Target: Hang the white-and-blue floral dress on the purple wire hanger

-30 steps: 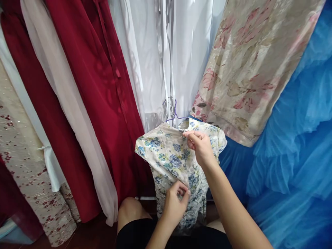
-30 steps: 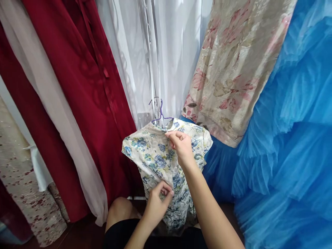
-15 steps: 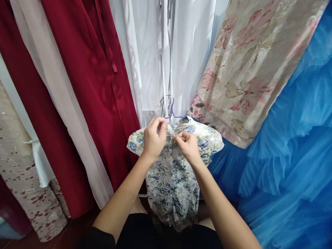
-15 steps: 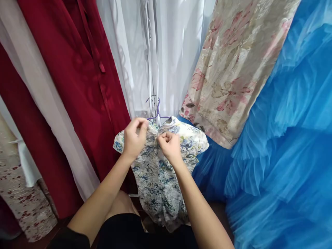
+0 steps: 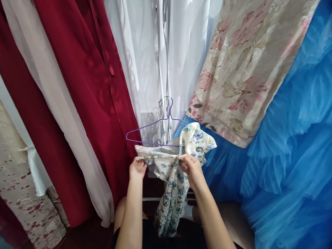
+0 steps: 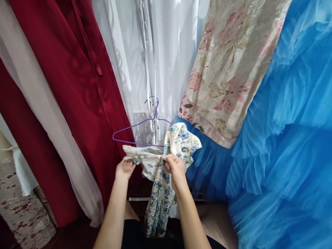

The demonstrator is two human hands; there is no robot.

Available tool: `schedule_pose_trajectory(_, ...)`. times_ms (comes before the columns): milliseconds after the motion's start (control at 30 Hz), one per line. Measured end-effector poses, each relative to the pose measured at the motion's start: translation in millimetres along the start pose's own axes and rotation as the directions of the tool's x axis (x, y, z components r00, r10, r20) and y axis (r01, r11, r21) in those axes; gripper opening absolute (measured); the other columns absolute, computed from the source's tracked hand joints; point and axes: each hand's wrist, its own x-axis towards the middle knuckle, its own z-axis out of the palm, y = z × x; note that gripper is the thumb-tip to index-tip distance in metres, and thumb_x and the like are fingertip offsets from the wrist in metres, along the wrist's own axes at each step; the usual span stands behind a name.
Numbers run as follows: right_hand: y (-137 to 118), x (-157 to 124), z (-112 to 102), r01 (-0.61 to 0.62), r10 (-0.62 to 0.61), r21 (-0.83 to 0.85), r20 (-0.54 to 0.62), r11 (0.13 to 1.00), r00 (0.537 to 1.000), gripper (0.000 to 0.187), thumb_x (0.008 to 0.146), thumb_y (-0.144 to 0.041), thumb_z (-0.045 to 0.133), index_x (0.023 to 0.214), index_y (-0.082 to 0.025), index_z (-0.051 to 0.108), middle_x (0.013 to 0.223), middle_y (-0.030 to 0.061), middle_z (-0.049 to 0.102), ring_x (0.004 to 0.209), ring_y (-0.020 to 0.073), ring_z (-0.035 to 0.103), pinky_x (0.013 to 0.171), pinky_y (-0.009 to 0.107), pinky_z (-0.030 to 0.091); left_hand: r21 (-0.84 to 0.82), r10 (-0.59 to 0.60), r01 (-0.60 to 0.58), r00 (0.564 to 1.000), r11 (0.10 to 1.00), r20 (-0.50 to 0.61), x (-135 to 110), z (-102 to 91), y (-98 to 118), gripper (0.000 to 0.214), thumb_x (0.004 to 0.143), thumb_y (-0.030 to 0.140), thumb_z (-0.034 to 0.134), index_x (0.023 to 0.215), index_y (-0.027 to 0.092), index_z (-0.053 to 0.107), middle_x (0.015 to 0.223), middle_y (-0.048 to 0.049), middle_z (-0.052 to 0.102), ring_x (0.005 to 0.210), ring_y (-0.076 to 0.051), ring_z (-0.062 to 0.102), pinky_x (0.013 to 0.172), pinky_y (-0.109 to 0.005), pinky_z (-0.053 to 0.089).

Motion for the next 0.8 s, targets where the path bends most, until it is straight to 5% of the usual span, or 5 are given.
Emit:
schedule_pose_trajectory(233, 27, -28, -81, 0.111, -0.053, 0.095, -0.471, 0.989, 0.881, 0.023, 0.065, -0.041, 0.066, 0.062, -0.021, 0.053, 0.046, -0.0091, 0.035, 0.04, 0.008, 0.029, 0.039, 0.022, 0.023, -0.105, -0.136, 0.16, 0.969, 0.981, 0.206, -65, -1.2, -70, 0.009, 0.092, 0.023, 0.061, 0.085, 0.017, 0.062, 0.096, -0.0079, 0.067, 0.094, -0.019, 0.066, 0.09, -0.035, 0.053)
schedule_pose_trajectory(400, 35, -34, -71, 0.195, -0.116, 0.069, -0.598, 0.978, 0.793, 0.019, 0.069, -0.035, 0.066, 0.081, -0.023, 0.059, 0.064, -0.0028, 0.059, 0.056, 0.0135, 0.053, 0.05, 0.024, 0.043, 0.014, -0.009, 0.003, 0.863, 1.0, 0.505, -123, 28.6, -70, 0.023, 0.084, 0.037, 0.076, 0.091, 0.017, 0.066, 0.098, -0.006, 0.068, 0.092, -0.019, 0.065, 0.088, -0.032, 0.051)
schedule_pose_trajectory(567, 32, -53, -19, -0.095, 0.105, 0.094, -0.103, 0.991, 0.989, 0.016, 0.078, -0.037, 0.072, 0.08, -0.021, 0.07, 0.077, 0.0037, 0.071, 0.075, 0.0229, 0.066, 0.065, 0.032, 0.053, 0.314, 0.053, -0.441, 0.645, 0.841, 0.763, -167, 38.0, -57, 0.02, 0.097, 0.037, 0.059, 0.092, 0.019, 0.067, 0.122, -0.0095, 0.066, 0.116, -0.025, 0.061, 0.102, -0.035, 0.044)
schedule_pose_trajectory(700, 26, -75, -5, -0.495, 0.446, 0.115, 0.294, 0.861, 0.845, 0.023, 0.08, -0.043, 0.074, 0.09, -0.022, 0.073, 0.08, 0.0042, 0.074, 0.081, 0.026, 0.069, 0.069, 0.034, 0.054, 0.475, 0.124, -0.647, 0.659, 0.597, 0.742, -157, 32.2, -41, 0.022, 0.097, 0.037, 0.059, 0.089, 0.02, 0.069, 0.117, -0.0118, 0.069, 0.126, -0.029, 0.056, 0.112, -0.041, 0.037)
schedule_pose_trajectory(800, 21, -82, -13, -0.626, 0.549, 0.082, 0.402, 0.776, 0.733, 0.027, 0.074, -0.04, 0.081, 0.09, -0.019, 0.075, 0.079, 0.0042, 0.074, 0.078, 0.0236, 0.069, 0.071, 0.033, 0.053, 0.529, 0.001, -0.558, 0.688, 0.639, 0.725, -141, 18.0, -36, 0.024, 0.093, 0.044, 0.063, 0.093, 0.02, 0.068, 0.125, -0.0128, 0.067, 0.125, -0.029, 0.057, 0.108, -0.038, 0.04)
